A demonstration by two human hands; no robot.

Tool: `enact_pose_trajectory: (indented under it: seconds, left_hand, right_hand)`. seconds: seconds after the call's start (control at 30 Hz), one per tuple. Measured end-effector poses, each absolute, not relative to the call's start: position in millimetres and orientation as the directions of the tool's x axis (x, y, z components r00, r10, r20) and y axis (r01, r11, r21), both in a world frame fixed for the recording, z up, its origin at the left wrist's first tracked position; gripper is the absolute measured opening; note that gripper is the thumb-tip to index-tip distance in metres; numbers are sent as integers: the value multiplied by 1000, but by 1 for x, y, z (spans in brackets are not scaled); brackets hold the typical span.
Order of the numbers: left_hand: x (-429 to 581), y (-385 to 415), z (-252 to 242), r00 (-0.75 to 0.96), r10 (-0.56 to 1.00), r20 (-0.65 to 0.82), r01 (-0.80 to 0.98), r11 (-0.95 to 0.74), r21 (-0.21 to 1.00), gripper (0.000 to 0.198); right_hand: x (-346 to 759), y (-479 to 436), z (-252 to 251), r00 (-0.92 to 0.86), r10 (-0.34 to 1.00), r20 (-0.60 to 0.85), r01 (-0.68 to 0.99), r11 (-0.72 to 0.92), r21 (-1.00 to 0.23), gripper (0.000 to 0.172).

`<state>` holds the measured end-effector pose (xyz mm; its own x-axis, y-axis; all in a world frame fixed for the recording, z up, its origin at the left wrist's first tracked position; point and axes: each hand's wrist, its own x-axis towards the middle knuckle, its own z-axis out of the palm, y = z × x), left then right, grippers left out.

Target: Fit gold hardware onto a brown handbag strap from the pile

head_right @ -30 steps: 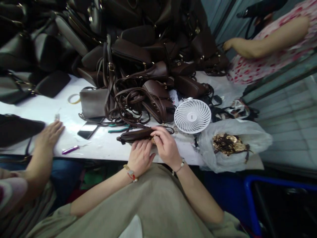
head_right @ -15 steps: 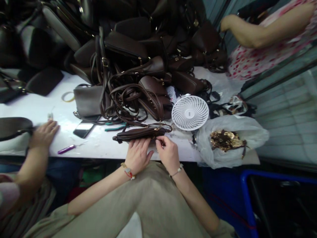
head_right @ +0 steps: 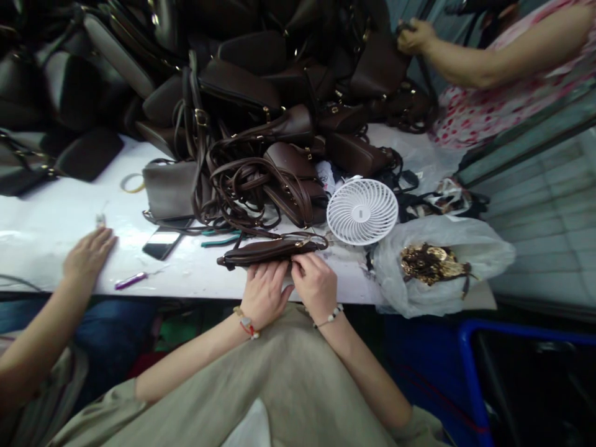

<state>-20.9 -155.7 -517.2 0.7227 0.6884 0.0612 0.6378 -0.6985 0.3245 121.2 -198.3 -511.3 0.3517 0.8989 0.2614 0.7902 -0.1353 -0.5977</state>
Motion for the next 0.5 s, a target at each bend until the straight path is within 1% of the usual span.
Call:
enact_pose_trajectory:
  seconds: [0.07,0.13,0.23,0.3,0.37,0.43,0.5]
  left_hand:
    - [-20,-156,-518,724,688,54,640,-699,320,48]
    - [-19,-156,-519,725,687,45,643,-699,314,46]
    - [-18,-156,-520,726,686,46,643,-702,307,49]
    - [-23,-154,-519,745,664,67,616,-722,315,54]
    - [-34,-150,-516,792,595,138,528,-781,333,55]
    - [-52,-142,-510,811,512,282,414,-843,342,50]
    - [-75,-131,-505,734,507,452,386,-859,336,43]
  right_hand:
    - [117,-198,-514,329,900,285,805,-109,-583,18]
    - [114,-200,-520,316,885,343,807,-61,-587,16]
    - [113,-204,-533,304,836,457,806,30,-591,13]
    - [114,-205,-542,309,803,509,810,58,-584,11]
    - [115,-205,-547,319,780,538,814,66,-577,10]
    - [116,-204,-550,323,759,565,817,77,-571,9]
    - [116,-203,-550,326,737,592,820,92,-565,9]
